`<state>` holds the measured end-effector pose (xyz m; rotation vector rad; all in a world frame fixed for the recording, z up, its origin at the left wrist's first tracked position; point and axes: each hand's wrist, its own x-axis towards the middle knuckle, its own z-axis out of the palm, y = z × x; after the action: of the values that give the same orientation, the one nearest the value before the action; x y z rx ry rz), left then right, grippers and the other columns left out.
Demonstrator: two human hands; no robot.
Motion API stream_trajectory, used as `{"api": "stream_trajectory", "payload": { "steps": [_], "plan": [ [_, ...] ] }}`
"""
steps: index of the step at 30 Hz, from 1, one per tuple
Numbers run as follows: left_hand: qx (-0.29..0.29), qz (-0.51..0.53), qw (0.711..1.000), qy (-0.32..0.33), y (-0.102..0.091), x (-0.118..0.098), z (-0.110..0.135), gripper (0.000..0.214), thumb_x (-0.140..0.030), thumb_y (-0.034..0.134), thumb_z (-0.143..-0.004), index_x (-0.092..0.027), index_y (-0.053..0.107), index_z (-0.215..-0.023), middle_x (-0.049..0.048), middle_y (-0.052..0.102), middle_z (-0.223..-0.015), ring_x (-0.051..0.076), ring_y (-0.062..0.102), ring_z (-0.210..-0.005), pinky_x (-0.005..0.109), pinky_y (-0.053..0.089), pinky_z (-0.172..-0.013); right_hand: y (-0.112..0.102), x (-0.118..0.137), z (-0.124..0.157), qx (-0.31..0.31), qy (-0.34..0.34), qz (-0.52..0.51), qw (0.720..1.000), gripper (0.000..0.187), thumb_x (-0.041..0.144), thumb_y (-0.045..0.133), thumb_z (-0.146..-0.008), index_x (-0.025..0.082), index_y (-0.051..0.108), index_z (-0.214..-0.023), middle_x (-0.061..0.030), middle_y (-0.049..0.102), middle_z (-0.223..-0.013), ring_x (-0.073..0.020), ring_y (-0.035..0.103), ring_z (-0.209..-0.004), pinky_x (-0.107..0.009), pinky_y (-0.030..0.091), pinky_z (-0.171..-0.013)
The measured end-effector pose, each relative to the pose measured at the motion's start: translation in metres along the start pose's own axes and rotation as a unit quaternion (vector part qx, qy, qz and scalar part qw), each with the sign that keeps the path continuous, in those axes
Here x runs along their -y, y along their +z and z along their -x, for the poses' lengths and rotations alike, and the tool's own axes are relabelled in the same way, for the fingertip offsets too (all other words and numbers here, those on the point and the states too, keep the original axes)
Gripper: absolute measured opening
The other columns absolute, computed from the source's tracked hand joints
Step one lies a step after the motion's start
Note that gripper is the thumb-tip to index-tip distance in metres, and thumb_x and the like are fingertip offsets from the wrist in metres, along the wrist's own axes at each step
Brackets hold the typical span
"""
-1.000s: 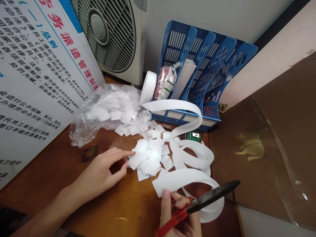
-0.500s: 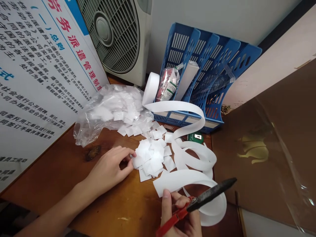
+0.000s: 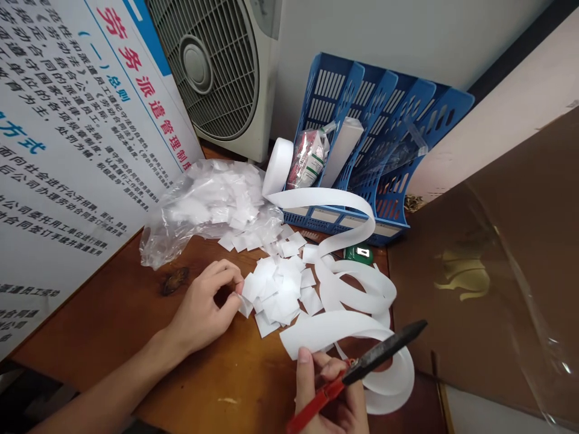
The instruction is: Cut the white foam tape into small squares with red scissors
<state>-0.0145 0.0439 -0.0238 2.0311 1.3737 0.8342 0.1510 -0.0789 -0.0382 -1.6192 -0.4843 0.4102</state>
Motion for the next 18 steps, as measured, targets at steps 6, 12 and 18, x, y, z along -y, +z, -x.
{"api": "stream_trajectory", "payload": {
  "steps": [6, 12, 18],
  "plan": [
    [0.029, 0.039, 0.999, -0.009, -0.007, 0.001, 0.003, 0.013, -0.01, 0.053, -0.085, -0.022, 0.053, -0.086, -0.0019, 0.064, -0.076, 0.017, 0.062, -0.069, 0.029, 0.049, -0.066, -0.01, -0.009, -0.011, 0.077, 0.067, -0.112, 0.988, 0.037, 0.022, 0.094, -0.064, 0.019, 0.059, -0.073, 0.0046, 0.067, -0.069, -0.0108, 0.059, -0.039, -0.021, 0.052, -0.038],
    [0.042, 0.009, 0.999, -0.018, -0.005, 0.004, 0.001, 0.009, -0.014, 0.056, -0.088, -0.022, 0.058, -0.092, 0.0026, 0.071, -0.09, 0.024, 0.065, -0.086, 0.038, 0.048, -0.081, -0.005, -0.009, -0.007, 0.049, 0.066, -0.128, 0.988, 0.036, 0.022, 0.094, -0.064, 0.018, 0.059, -0.074, 0.0037, 0.068, -0.072, -0.0073, 0.057, -0.039, -0.015, 0.049, -0.036],
    [0.068, 0.006, 0.998, 0.004, -0.013, 0.004, 0.0, 0.011, -0.012, 0.049, -0.093, -0.023, 0.052, -0.092, 0.0044, 0.072, -0.1, 0.026, 0.062, -0.096, 0.041, 0.046, -0.09, -0.013, -0.018, -0.013, 0.087, 0.067, -0.118, 0.987, 0.036, 0.025, 0.094, -0.063, 0.017, 0.061, -0.074, 0.0015, 0.069, -0.071, -0.0126, 0.063, -0.043, -0.02, 0.055, -0.04]
  ]
}}
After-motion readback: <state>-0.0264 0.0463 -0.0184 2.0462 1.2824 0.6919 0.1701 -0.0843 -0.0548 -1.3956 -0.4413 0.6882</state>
